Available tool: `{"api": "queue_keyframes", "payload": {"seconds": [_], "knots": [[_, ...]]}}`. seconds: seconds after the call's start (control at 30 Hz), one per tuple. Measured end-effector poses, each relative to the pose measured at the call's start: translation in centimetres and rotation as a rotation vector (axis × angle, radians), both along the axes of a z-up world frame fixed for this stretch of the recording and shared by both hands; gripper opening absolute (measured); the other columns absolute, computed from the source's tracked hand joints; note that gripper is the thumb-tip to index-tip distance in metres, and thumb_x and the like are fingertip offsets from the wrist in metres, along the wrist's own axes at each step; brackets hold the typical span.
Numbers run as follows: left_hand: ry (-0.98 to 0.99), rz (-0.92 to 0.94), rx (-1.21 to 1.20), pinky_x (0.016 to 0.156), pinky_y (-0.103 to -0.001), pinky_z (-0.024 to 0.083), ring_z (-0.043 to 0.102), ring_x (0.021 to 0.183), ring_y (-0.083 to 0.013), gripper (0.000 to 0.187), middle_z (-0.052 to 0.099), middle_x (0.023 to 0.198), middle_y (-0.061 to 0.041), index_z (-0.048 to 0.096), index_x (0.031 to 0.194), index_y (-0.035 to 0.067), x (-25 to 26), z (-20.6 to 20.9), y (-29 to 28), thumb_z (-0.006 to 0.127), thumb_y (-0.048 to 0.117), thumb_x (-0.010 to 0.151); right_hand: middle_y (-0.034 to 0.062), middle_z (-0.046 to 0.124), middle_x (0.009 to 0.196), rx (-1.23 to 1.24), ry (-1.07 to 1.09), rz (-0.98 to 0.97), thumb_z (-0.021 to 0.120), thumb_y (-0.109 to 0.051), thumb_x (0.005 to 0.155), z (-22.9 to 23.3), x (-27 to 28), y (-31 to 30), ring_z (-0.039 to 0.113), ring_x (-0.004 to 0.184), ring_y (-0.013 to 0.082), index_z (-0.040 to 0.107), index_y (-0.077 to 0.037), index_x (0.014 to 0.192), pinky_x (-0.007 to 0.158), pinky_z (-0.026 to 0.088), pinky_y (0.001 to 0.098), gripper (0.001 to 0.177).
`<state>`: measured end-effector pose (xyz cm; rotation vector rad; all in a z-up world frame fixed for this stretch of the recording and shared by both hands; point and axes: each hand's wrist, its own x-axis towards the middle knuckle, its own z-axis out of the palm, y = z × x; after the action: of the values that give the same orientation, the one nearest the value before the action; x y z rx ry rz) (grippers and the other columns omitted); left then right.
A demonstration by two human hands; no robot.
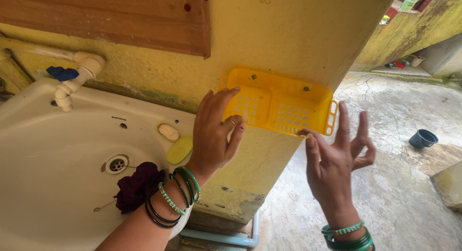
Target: The person cleans a plastic shelf by hand at a sink, attaches it to the wall, and سپس wipes the sink basin with a cloth while rinsing it with water from a tap.
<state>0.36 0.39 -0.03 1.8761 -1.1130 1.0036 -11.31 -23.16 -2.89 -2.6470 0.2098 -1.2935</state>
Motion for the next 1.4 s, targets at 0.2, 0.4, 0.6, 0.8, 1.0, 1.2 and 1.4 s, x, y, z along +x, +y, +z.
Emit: {"api": "queue_keyframes", "payload": {"seconds": [0.2,0.4,0.6,0.8,1.0,1.2,1.4], "knots": [[0.041,-0.099,-0.051,0.123,-0.057,0.033,0.049,0.140,-0.0373,0.043,0.055,0.145,-0.020,0.075,0.088,-0.003,0.2,0.0,0.0,0.048,0.025,0.107,-0.0002,0.031,0.176,0.054,0.000,-0.022,0.033,-0.049,0.112,0.0,-0.7,-1.6,0.001,0.163,0.0295,0.077,-0.024,0.100,0.125,-0.008,0.0496,0.052],[0.097,-0.206,0.009,0.122,-0.051,0.037,0.049,0.143,-0.0370,0.042,0.055,0.149,-0.018,0.074,0.095,-0.005,0.0,-0.1,-0.4,0.051,0.027,0.109,-0.0012,0.026,0.175,0.095,-0.006,0.156,0.029,-0.046,0.111,0.5,0.0,0.2,0.002,0.163,0.0309,0.077,-0.029,0.106,0.125,-0.007,0.0485,0.051],[0.083,-0.194,0.086,0.123,-0.054,0.031,0.043,0.145,-0.0369,0.041,0.048,0.156,-0.015,0.076,0.105,-0.002,-0.1,0.1,-0.6,0.050,0.029,0.109,0.0080,0.018,0.174,0.007,0.099,0.210,0.031,-0.044,0.110,1.8,0.8,3.1,-0.006,0.159,0.0362,0.079,-0.024,0.116,0.119,-0.010,0.0561,0.053],[0.078,-0.108,0.164,0.125,-0.055,0.025,0.036,0.148,-0.0357,0.048,0.039,0.163,-0.008,0.078,0.113,0.005,-0.3,0.1,-1.2,0.042,0.036,0.111,0.0087,0.022,0.174,-0.080,0.127,0.111,0.036,-0.044,0.109,3.2,1.4,4.1,-0.004,0.160,0.0360,0.080,-0.022,0.115,0.118,-0.009,0.0584,0.050],[0.045,-0.022,0.216,0.129,-0.054,0.022,0.034,0.152,-0.0347,0.052,0.038,0.165,-0.004,0.076,0.119,0.006,-0.6,0.2,-1.7,0.038,0.040,0.112,0.0068,0.026,0.172,-0.145,0.165,0.085,0.039,-0.046,0.106,3.7,1.4,4.6,-0.002,0.159,0.0346,0.081,-0.020,0.112,0.117,-0.009,0.0571,0.050],[-0.017,0.067,0.221,0.129,-0.054,0.016,0.031,0.152,-0.0350,0.054,0.038,0.165,-0.004,0.075,0.125,0.008,-0.2,0.0,-2.2,0.034,0.041,0.113,0.0090,0.023,0.174,-0.059,0.141,0.104,0.037,-0.044,0.108,2.6,1.3,4.4,-0.003,0.161,0.0346,0.077,-0.023,0.120,0.119,-0.010,0.0590,0.047],[0.031,0.010,0.220,0.130,-0.055,0.015,0.031,0.152,-0.0334,0.053,0.039,0.164,-0.008,0.074,0.125,0.008,-0.1,0.0,-2.1,0.033,0.040,0.113,0.0078,0.012,0.178,-0.213,0.187,-0.048,0.038,-0.051,0.107,2.3,2.0,4.6,-0.013,0.160,0.0342,0.073,-0.023,0.132,0.118,-0.015,0.0582,0.052]]}}
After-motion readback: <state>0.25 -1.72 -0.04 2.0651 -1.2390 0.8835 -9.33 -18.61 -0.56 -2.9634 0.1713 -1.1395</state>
